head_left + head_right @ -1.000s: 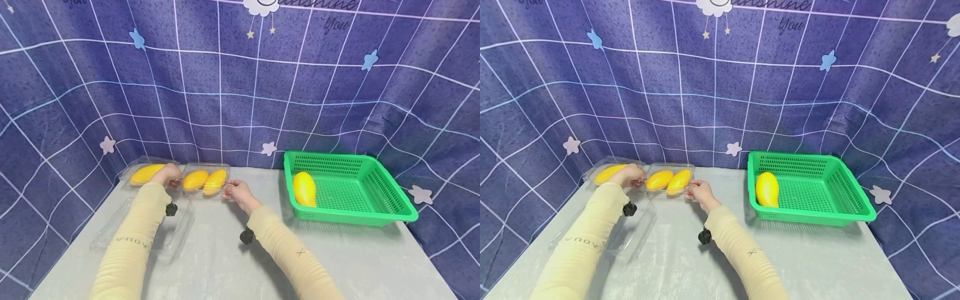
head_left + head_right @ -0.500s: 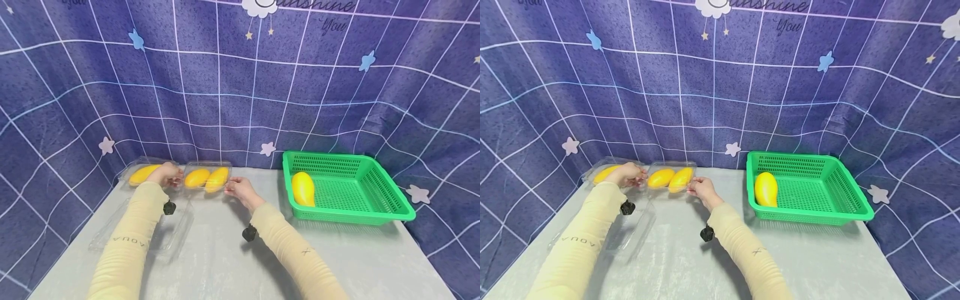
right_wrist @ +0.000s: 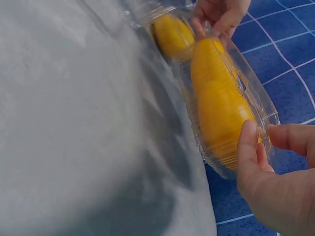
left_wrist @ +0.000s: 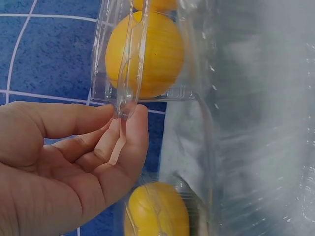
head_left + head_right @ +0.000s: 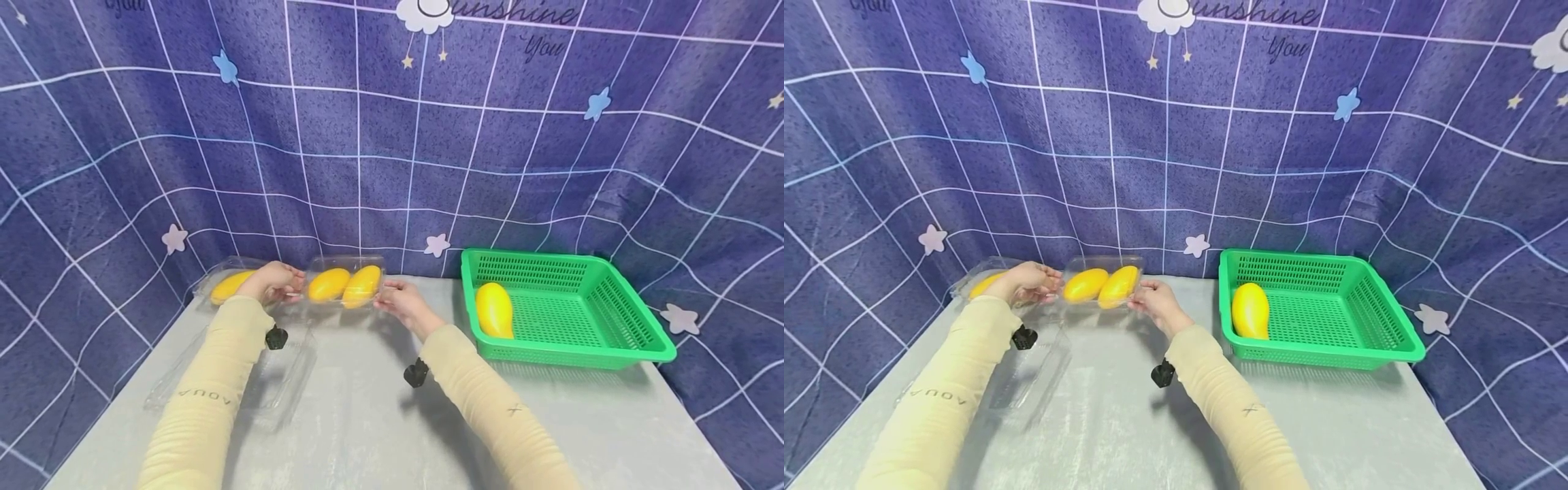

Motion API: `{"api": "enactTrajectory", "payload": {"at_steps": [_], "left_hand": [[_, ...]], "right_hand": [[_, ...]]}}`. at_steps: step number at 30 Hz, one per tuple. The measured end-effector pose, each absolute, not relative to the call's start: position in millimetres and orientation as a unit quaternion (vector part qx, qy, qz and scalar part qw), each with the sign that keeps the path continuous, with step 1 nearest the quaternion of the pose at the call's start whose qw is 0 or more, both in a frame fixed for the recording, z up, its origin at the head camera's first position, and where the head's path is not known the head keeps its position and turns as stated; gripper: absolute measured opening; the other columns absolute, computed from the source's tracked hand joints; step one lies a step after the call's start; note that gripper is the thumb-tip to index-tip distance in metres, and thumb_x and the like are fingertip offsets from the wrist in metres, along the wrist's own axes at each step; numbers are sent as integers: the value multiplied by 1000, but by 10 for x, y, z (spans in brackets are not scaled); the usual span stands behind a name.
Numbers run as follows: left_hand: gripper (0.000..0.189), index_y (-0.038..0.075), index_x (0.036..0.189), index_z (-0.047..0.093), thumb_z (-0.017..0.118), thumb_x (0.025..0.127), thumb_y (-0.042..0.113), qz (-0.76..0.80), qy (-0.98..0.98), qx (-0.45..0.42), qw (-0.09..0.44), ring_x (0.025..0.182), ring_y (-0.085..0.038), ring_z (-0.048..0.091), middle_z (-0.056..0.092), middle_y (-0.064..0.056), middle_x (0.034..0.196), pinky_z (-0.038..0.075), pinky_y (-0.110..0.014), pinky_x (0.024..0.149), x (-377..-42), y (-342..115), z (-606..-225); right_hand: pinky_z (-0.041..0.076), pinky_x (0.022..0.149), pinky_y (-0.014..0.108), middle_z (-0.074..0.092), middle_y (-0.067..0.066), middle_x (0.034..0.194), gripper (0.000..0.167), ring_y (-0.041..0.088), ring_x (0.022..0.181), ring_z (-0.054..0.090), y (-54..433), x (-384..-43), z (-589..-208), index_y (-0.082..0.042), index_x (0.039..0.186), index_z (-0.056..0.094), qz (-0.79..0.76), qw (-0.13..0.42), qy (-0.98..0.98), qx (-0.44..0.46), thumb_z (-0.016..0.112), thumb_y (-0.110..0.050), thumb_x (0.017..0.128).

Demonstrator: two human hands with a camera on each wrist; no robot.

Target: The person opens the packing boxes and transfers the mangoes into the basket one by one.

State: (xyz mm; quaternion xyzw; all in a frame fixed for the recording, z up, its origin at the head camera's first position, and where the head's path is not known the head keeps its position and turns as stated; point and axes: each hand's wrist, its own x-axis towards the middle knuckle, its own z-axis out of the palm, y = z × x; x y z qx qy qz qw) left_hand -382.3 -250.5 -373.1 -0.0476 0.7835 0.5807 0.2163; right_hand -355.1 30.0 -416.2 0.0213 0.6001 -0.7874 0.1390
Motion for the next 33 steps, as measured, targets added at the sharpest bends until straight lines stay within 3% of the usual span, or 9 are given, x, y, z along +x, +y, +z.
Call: {"api": "enactTrajectory", "payload": {"at_steps": [5, 10, 15, 19, 23, 28, 33], "left_hand": [[47, -14, 134, 31, 46, 90, -8, 577, 789, -34, 208, 68, -8, 58, 56, -2, 84, 57, -30, 78, -3820, -2476, -3695], [50, -15, 136, 29, 47, 90, -7, 581, 789, -25, 200, 72, -8, 60, 56, -6, 94, 57, -31, 80, -3785, -2445, -3633], [50, -14, 137, 29, 46, 91, -5, 586, 785, -15, 199, 76, -8, 60, 51, -17, 114, 53, -37, 91, -3752, -2405, -3551], [50, -14, 137, 29, 46, 91, -4, 587, 785, -10, 200, 72, -6, 58, 41, -23, 130, 52, -38, 93, -3739, -2374, -3498], [49, -14, 137, 30, 46, 92, -3, 587, 786, -10, 194, 71, -6, 55, 42, -21, 126, 54, -34, 89, -3702, -2344, -3460], [49, -15, 137, 30, 47, 92, -2, 591, 786, -2, 183, 81, -9, 56, 45, -21, 124, 56, -30, 86, -3648, -2295, -3427], [49, -14, 137, 31, 49, 93, -1, 603, 779, -8, 172, 86, -13, 58, 49, -20, 118, 56, -31, 86, -3588, -2227, -3392]], "right_hand": [[57, 81, 29, 57, 15, 87, 47, 18, 73, 62, 361, -3557, -4108, 9, 129, 41, -788, 149, 596, 33, 53, 15, 84], [56, 85, 33, 61, 18, 90, 43, 19, 73, 64, 421, -3556, -4064, 7, 124, 47, -780, 143, 608, 34, 56, 14, 83], [57, 82, 32, 61, 20, 89, 39, 23, 76, 65, 497, -3580, -4021, 7, 117, 50, -788, 138, 600, 14, 59, 14, 80], [55, 87, 34, 60, 21, 97, 42, 22, 80, 64, 527, -3536, -3894, 7, 123, 49, -780, 137, 610, 30, 56, 14, 82], [55, 88, 34, 58, 19, 98, 46, 19, 77, 62, 571, -3483, -3792, 9, 129, 44, -780, 148, 607, 26, 54, 14, 84], [52, 93, 35, 59, 16, 95, 51, 17, 77, 62, 663, -3430, -3696, 10, 135, 39, -777, 165, 607, 10, 53, 12, 86], [55, 86, 29, 60, 13, 91, 47, 15, 74, 61, 764, -3395, -3614, 11, 132, 42, -774, 168, 611, 3, 53, 11, 86]]}}
